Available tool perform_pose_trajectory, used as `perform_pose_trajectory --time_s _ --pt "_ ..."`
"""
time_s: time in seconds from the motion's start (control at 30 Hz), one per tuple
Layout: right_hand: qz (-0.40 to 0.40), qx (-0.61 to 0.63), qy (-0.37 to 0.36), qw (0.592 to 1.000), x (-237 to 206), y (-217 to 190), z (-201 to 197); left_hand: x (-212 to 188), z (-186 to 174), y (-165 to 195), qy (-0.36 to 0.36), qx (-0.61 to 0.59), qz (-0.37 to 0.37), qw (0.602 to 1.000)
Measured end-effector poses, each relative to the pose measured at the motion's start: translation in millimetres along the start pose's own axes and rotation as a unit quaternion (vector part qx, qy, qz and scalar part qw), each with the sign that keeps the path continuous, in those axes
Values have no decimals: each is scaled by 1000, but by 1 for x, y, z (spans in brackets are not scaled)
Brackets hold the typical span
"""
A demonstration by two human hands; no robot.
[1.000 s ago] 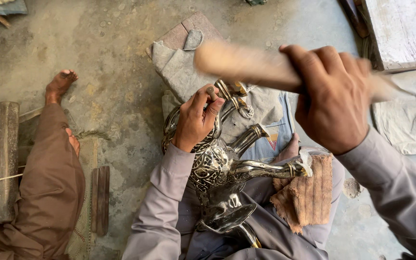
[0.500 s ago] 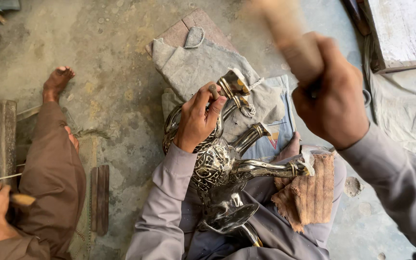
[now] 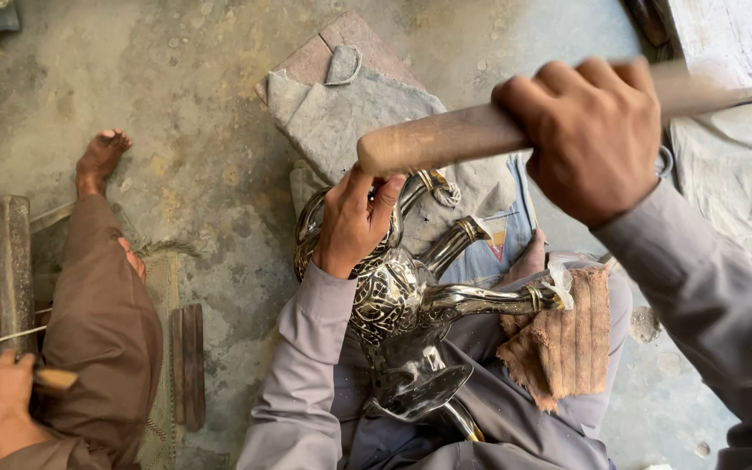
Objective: The person sits on the floor holding a small punch against an ornate silver-toned metal horse figurine and strikes the punch with a wooden mallet, repositioning the punch repeatedly to work different spots on the decorated surface. A second worker nearby performs similar work on another piece.
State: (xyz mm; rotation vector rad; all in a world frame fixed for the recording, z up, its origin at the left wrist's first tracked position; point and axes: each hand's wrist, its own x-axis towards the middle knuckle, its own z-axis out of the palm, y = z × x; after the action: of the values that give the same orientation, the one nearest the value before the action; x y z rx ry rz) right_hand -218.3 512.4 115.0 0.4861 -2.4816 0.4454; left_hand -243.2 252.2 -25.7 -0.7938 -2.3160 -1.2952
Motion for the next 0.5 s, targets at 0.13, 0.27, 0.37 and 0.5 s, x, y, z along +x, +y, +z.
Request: perform_pose_trajectory --time_s 0.13,0.27,0.37,0.5 --pt "137 358 -42 923 -8 6 7 -1 0 1 13 -24 9 1000" --pt "-17 -70 -46 996 -13 12 15 0 1 1 6 -34 3 999" --pt "44 97 -24 994 -17 14 14 1 2 0 13 -35 27 999" --pt "-2 -39 -22 999 -16 9 8 0 2 0 -21 -8 -28 999"
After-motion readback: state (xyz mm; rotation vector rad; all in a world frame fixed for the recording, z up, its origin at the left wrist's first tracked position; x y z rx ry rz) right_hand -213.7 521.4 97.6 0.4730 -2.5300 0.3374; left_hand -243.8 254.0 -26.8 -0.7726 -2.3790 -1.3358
